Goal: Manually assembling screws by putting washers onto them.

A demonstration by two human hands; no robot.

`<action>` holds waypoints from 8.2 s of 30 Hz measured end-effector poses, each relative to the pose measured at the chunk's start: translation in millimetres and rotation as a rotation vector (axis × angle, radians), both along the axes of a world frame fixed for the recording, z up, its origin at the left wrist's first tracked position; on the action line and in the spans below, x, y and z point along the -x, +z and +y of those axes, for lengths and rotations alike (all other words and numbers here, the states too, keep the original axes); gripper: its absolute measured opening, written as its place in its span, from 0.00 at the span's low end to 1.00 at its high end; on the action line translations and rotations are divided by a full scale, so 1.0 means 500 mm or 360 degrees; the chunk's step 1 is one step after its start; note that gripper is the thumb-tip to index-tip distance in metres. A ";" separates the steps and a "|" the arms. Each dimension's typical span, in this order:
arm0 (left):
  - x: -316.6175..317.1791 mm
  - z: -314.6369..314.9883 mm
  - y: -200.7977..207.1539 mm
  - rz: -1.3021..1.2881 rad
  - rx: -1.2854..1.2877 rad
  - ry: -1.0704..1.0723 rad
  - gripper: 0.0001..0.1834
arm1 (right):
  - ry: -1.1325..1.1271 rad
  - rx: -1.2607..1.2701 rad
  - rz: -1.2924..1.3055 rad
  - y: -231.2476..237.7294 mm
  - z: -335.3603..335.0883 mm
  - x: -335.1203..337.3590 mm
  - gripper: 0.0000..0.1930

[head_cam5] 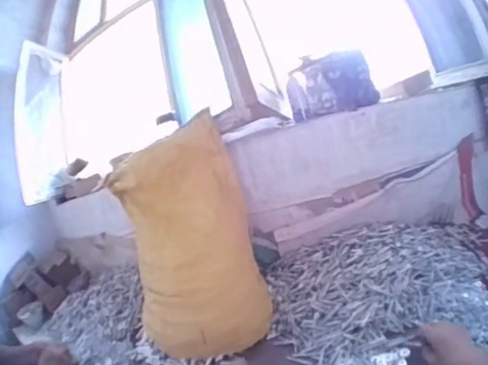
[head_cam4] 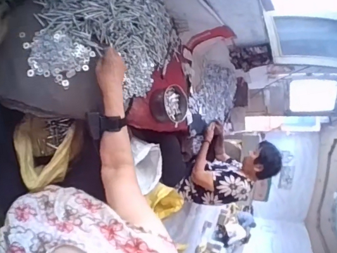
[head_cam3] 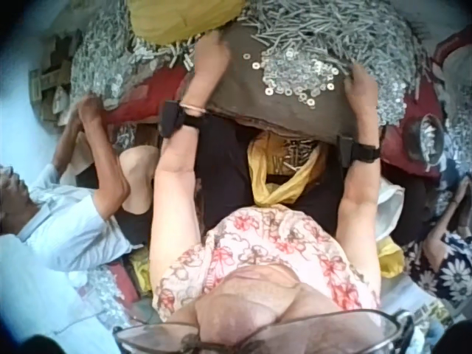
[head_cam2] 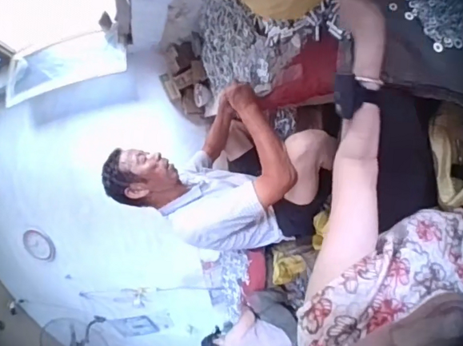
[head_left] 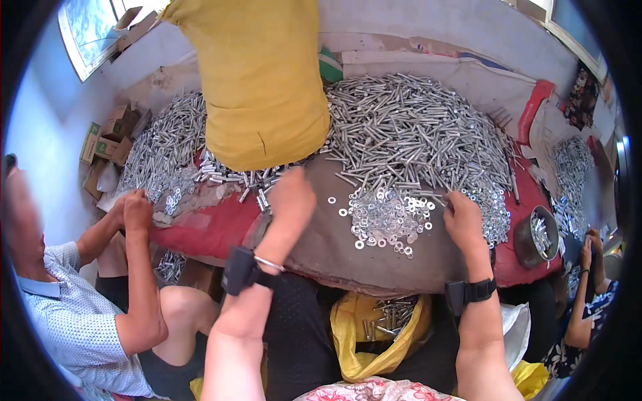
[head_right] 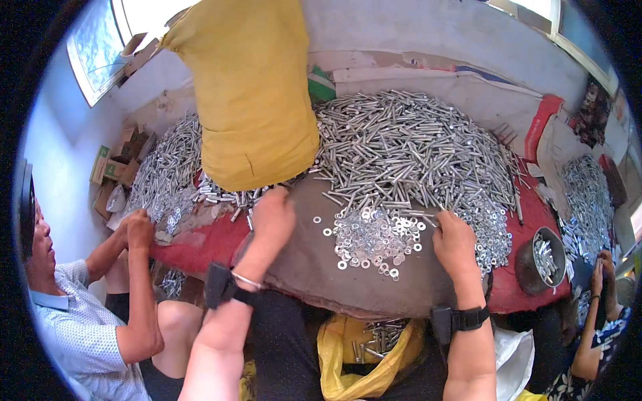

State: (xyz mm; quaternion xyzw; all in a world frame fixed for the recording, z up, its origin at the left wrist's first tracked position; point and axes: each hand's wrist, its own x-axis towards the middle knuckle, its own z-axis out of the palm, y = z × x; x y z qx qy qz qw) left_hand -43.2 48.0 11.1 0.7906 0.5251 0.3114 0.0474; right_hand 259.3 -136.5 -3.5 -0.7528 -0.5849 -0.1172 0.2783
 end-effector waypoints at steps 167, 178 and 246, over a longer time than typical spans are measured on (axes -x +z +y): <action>-0.181 -0.349 -0.053 -0.1550 0.1499 -0.0826 0.04 | -0.0472 0.0374 -0.0240 -0.021 0.013 -0.076 0.08; -0.179 -0.341 -0.073 -0.1578 0.1357 -0.0870 0.04 | -0.0047 0.0096 -0.0170 0.016 -0.048 0.024 0.05; -0.046 -0.032 0.007 -0.0410 -0.0065 -0.0078 0.08 | 0.0079 -0.0412 -0.0028 -0.001 0.072 0.026 0.05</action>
